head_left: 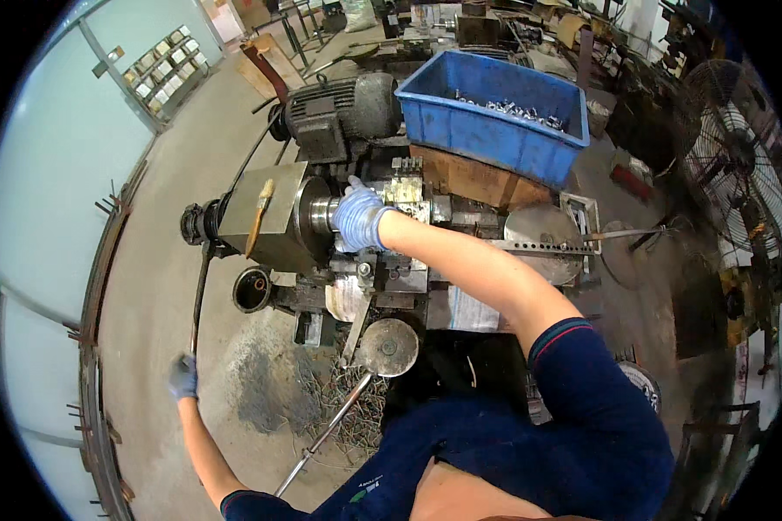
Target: The person operates a manual lathe to process small metal components. They use a lever to control the machine speed, pick up pieces from a blue bin by hand, insert them into the lathe chuck, and then place the processed parts into a wire basket.
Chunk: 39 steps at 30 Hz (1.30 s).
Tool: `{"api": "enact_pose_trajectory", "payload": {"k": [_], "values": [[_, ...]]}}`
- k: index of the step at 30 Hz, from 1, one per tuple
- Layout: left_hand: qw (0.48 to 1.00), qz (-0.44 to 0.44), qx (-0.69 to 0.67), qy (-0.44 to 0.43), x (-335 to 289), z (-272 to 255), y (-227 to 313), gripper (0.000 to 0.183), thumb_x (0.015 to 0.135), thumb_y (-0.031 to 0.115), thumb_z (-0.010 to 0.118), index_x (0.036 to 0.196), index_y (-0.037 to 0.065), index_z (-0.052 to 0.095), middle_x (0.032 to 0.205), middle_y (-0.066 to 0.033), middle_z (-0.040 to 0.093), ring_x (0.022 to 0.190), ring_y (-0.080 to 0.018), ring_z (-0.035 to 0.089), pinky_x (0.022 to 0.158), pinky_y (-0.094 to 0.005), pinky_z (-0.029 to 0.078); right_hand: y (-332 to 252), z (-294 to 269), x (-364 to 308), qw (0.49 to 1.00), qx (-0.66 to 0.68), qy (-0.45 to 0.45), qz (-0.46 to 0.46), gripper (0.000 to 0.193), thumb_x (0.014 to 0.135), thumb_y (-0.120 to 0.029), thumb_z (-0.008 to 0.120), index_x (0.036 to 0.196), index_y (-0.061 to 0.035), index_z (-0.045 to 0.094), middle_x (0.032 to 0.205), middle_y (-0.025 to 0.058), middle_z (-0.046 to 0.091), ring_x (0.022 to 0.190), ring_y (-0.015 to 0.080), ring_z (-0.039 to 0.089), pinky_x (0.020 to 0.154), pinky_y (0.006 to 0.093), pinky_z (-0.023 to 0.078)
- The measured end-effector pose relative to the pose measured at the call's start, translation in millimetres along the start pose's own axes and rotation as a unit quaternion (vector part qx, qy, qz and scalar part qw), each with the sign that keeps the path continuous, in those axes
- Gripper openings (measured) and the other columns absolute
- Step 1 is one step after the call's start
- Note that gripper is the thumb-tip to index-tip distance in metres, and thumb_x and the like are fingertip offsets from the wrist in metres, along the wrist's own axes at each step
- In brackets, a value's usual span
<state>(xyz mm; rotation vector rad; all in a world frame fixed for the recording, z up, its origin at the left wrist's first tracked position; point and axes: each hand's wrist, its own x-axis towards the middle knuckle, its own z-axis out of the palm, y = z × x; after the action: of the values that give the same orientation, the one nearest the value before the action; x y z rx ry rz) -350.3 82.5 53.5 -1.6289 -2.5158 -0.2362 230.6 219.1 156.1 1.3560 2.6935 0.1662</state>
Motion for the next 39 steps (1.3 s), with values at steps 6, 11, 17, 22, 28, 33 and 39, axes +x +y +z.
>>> {"api": "enact_pose_trajectory", "payload": {"k": [6, 11, 17, 22, 28, 33, 39], "values": [[0.996, 0.03, -0.049, 0.063, -108, 9, 151, 0.039, 0.076, 0.044, 0.064, 0.085, 0.006, 0.058, 0.082, -0.0183, 0.064, 0.076, -0.0373, 0.06, 0.069, -0.0465, 0.047, 20, 25, 6, 0.999, 0.02, -0.015, 0.02, 0.047, 0.068, -0.043, 0.065, 0.102, -0.0104, 0.068, 0.1, 0.0115, 0.067, 0.1, 0.0295, 0.061, 0.103, 0.0469, 0.03], [0.995, 0.081, -0.061, 0.024, -84, 22, 118, 0.032, 0.076, 0.037, 0.066, 0.082, 0.006, 0.058, 0.074, -0.018, 0.063, 0.069, -0.0334, 0.062, 0.062, -0.0427, 0.048, 15, 22, 2, 1.0, 0.001, -0.011, 0.029, 0.042, 0.072, -0.041, 0.061, 0.102, -0.0112, 0.068, 0.104, 0.0134, 0.065, 0.106, 0.029, 0.057, 0.108, 0.0459, 0.023], [0.908, -0.009, -0.377, -0.181, -35, 36, 118, 0.023, 0.08, 0.021, 0.064, 0.082, -0.001, 0.058, 0.058, -0.0107, 0.058, 0.043, -0.0205, 0.057, 0.04, -0.0326, 0.046, 28, -21, -47, 0.996, 0.013, 0.05, 0.078, 0.044, 0.077, -0.049, 0.056, 0.082, -0.0083, 0.071, 0.083, 0.0142, 0.066, 0.092, 0.0309, 0.059, 0.104, 0.045, 0.028], [0.896, -0.021, -0.39, -0.21, -41, 28, 121, 0.018, 0.082, 0.012, 0.06, 0.088, -0.005, 0.058, 0.057, -0.0083, 0.055, 0.043, -0.0176, 0.056, 0.039, -0.0299, 0.047, 121, -51, -139, 0.968, -0.003, 0.171, 0.183, 0.06, 0.081, -0.06, 0.043, 0.073, -0.0082, 0.071, 0.071, 0.015, 0.065, 0.078, 0.0304, 0.063, 0.083, 0.0422, 0.043], [0.884, 0.0, -0.423, -0.2, -31, 37, 121, 0.019, 0.082, 0.013, 0.061, 0.089, -0.004, 0.058, 0.057, -0.0075, 0.054, 0.042, -0.0166, 0.054, 0.038, -0.0297, 0.046, 227, -38, -197, 0.896, -0.02, 0.196, 0.397, 0.054, 0.076, -0.06, 0.054, 0.102, -0.0153, 0.069, 0.111, 0.016, 0.06, 0.109, 0.0339, 0.053, 0.095, 0.0419, 0.039], [0.88, -0.007, -0.434, -0.191, -32, 37, 113, 0.023, 0.082, 0.016, 0.061, 0.094, -0.005, 0.059, 0.057, -0.0076, 0.055, 0.045, -0.0165, 0.055, 0.039, -0.0292, 0.047, 238, -16, -233, 0.86, 0.054, 0.374, 0.342, 0.047, 0.073, -0.05, 0.066, 0.093, -0.0083, 0.07, 0.104, 0.0139, 0.063, 0.093, 0.0297, 0.061, 0.086, 0.0362, 0.048], [0.851, 0.003, -0.45, -0.271, -1, 58, 109, 0.032, 0.083, 0.03, 0.065, 0.091, 0.0, 0.059, 0.062, -0.0091, 0.057, 0.048, -0.0181, 0.056, 0.045, -0.0306, 0.049, 207, 29, -391, 0.777, 0.179, 0.355, 0.488, 0.037, 0.076, -0.038, 0.068, 0.091, -0.0048, 0.07, 0.09, 0.0132, 0.068, 0.081, 0.0247, 0.066, 0.077, 0.031, 0.051]]}}
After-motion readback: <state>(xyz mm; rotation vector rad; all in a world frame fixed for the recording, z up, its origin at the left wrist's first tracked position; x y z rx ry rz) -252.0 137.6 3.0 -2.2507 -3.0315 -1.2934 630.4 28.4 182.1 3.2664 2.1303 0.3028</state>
